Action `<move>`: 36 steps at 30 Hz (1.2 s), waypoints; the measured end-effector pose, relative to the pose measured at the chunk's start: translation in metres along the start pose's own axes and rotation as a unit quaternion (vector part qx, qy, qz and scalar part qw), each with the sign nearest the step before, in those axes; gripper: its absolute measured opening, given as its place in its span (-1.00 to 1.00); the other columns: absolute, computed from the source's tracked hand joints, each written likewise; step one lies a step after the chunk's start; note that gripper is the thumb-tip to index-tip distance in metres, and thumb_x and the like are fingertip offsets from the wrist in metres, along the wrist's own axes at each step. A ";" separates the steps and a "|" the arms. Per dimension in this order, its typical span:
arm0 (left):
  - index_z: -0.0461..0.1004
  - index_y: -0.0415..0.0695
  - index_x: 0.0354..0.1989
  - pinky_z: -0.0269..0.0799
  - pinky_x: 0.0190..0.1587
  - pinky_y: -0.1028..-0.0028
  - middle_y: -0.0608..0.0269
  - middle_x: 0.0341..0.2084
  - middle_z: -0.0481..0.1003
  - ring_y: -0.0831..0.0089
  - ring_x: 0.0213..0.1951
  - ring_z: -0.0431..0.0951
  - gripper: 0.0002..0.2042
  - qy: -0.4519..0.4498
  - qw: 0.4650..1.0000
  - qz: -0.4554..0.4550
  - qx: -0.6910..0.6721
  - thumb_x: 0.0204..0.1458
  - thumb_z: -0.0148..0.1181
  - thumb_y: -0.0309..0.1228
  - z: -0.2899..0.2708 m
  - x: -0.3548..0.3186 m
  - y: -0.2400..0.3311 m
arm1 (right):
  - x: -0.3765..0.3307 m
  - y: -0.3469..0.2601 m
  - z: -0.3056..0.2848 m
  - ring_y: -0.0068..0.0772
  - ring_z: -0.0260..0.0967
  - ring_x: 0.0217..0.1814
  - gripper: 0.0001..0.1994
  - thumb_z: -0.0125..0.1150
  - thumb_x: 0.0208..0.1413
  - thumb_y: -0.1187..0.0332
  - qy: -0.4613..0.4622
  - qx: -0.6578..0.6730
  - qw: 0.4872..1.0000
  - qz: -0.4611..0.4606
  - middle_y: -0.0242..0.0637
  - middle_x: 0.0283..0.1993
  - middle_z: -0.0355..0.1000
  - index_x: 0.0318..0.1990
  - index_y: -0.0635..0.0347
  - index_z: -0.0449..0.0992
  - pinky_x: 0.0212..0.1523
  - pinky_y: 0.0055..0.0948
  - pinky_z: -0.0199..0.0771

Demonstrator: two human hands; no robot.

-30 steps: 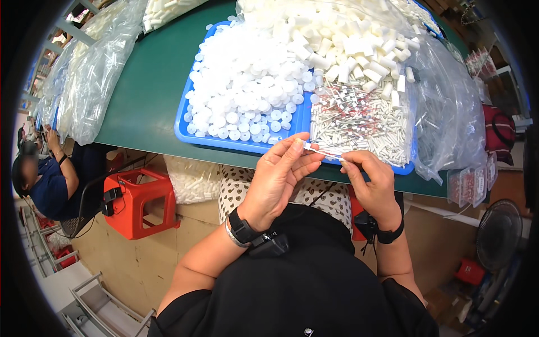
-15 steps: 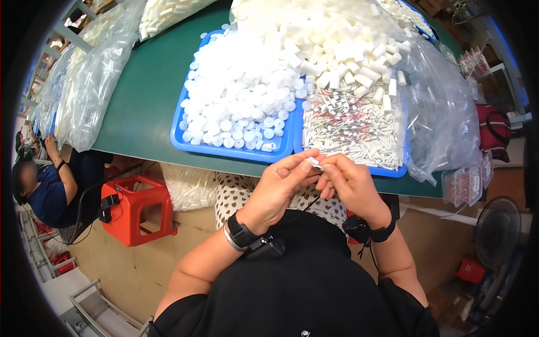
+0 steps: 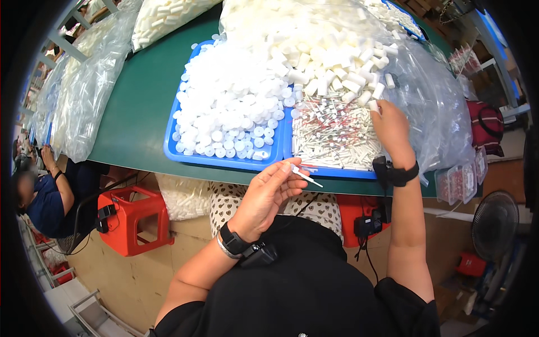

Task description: The person repeatedly picks up small white plastic caps and cylindrical white pieces from blue trays on a green table. They insert the cylindrical piece into the cap and place the assembled unit into a pile on the table. The process is continuous and repetitive throughout the clip.

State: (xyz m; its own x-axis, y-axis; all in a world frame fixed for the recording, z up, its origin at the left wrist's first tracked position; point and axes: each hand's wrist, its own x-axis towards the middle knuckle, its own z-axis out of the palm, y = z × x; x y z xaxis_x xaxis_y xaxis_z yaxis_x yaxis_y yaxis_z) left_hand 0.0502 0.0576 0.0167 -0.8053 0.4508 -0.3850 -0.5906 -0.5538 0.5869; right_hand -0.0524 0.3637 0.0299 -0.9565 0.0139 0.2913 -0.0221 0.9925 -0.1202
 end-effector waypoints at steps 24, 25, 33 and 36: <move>0.44 -0.17 -0.02 0.57 -0.13 0.43 0.25 -0.21 0.51 0.52 -0.20 0.57 -0.67 -0.061 0.981 0.071 0.170 0.31 -0.04 -0.16 -0.002 -0.012 -0.006 | -0.105 -0.102 -0.047 -0.56 0.52 -0.32 -0.73 0.05 0.31 0.35 -0.393 0.688 0.584 0.179 -0.22 -0.20 0.56 0.00 0.39 0.47 -0.27 -0.57 0.58; 0.45 -0.18 -0.01 0.55 -0.13 0.46 0.27 -0.21 0.51 0.55 -0.22 0.55 -0.67 -0.063 0.983 0.067 0.157 0.31 -0.04 -0.17 -0.002 -0.012 -0.005 | -0.104 -0.103 -0.048 -0.56 0.52 -0.31 -0.75 0.06 0.30 0.38 -0.395 0.674 0.601 0.169 -0.21 -0.21 0.55 -0.02 0.39 0.47 -0.27 -0.57 0.59; 0.48 -0.20 0.01 0.39 -0.24 0.60 0.39 -0.30 0.48 0.65 -0.40 0.39 -0.69 -0.040 0.990 0.016 0.135 0.29 0.03 -0.23 0.004 -0.010 -0.004 | -0.110 -0.115 -0.051 -0.51 0.54 -0.27 -0.84 0.09 0.26 0.47 -0.368 0.618 0.684 0.117 -0.19 -0.24 0.53 -0.09 0.37 0.42 -0.25 -0.54 0.60; 0.47 -0.19 0.05 0.43 -0.23 0.60 0.39 -0.34 0.48 0.66 -0.36 0.43 -0.70 -0.040 0.984 0.038 0.167 0.30 0.02 -0.26 0.003 -0.009 -0.005 | -0.106 -0.108 -0.050 -0.49 0.54 -0.27 -0.83 0.10 0.27 0.43 -0.404 0.666 0.603 0.173 -0.19 -0.25 0.52 -0.09 0.35 0.41 -0.26 -0.52 0.60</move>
State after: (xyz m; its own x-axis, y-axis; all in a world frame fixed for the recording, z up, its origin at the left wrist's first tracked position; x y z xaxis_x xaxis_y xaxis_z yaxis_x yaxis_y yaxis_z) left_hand 0.0602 0.0588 0.0191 -0.8322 0.4781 -0.2810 -0.4676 -0.3324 0.8191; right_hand 0.0654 0.2609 0.0592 -0.7882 -0.4058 -0.4627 0.5204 -0.0382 -0.8530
